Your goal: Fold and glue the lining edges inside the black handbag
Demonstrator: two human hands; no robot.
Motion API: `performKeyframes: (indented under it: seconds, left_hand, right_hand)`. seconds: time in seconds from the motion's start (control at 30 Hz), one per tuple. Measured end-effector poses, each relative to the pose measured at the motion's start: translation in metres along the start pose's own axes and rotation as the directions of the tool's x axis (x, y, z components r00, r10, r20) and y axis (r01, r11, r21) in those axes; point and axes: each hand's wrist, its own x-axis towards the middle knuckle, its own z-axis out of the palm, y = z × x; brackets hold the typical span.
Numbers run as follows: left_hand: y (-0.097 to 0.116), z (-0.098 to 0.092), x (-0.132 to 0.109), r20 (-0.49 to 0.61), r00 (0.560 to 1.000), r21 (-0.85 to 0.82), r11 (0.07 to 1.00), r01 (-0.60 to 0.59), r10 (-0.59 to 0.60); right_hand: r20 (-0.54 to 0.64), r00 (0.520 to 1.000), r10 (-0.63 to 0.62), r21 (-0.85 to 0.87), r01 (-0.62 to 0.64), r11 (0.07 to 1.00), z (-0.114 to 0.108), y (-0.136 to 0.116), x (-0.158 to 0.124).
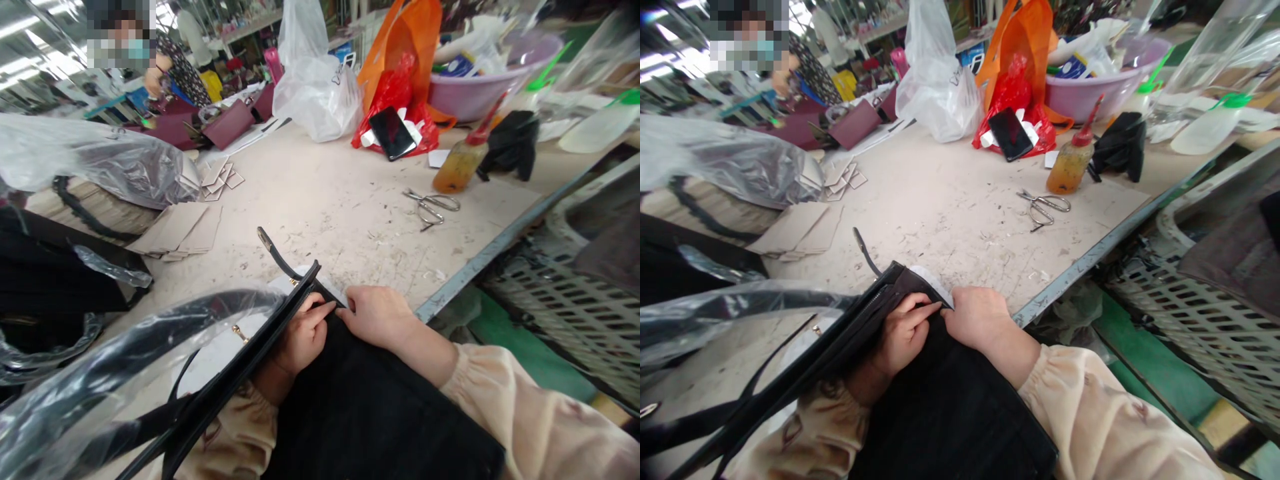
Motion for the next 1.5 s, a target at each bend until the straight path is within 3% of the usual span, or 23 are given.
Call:
performKeyframes:
  seconds: [0.47, 0.87, 1.17, 1.5]
  left_hand:
    - [0.012, 0.0, 0.003, 0.036, 0.999, 0.185, 0.983, 0.005, -0.012]
    - [0.004, -0.002, 0.002, -0.066, 0.996, -0.035, 0.998, 0.052, -0.054]
    - [0.002, 0.004, 0.002, -0.052, 0.998, 0.096, 0.994, 0.05, -0.045]
    - [0.001, 0.003, 0.007, -0.007, 0.997, 0.075, 0.994, 0.079, -0.078]
  right_hand:
    - [0.041, 0.999, -0.013, -0.004, 0.013, 1.0, -0.005, -0.001, -0.001]
    - [0.054, 0.999, -0.008, 0.011, 0.007, 1.0, -0.006, -0.001, 0.002]
    - [0.073, 0.997, -0.024, 0.03, 0.022, 0.999, -0.009, 0.002, 0.004]
    - [0.074, 0.997, 0.011, 0.022, -0.013, 1.0, -0.008, -0.003, 0.012]
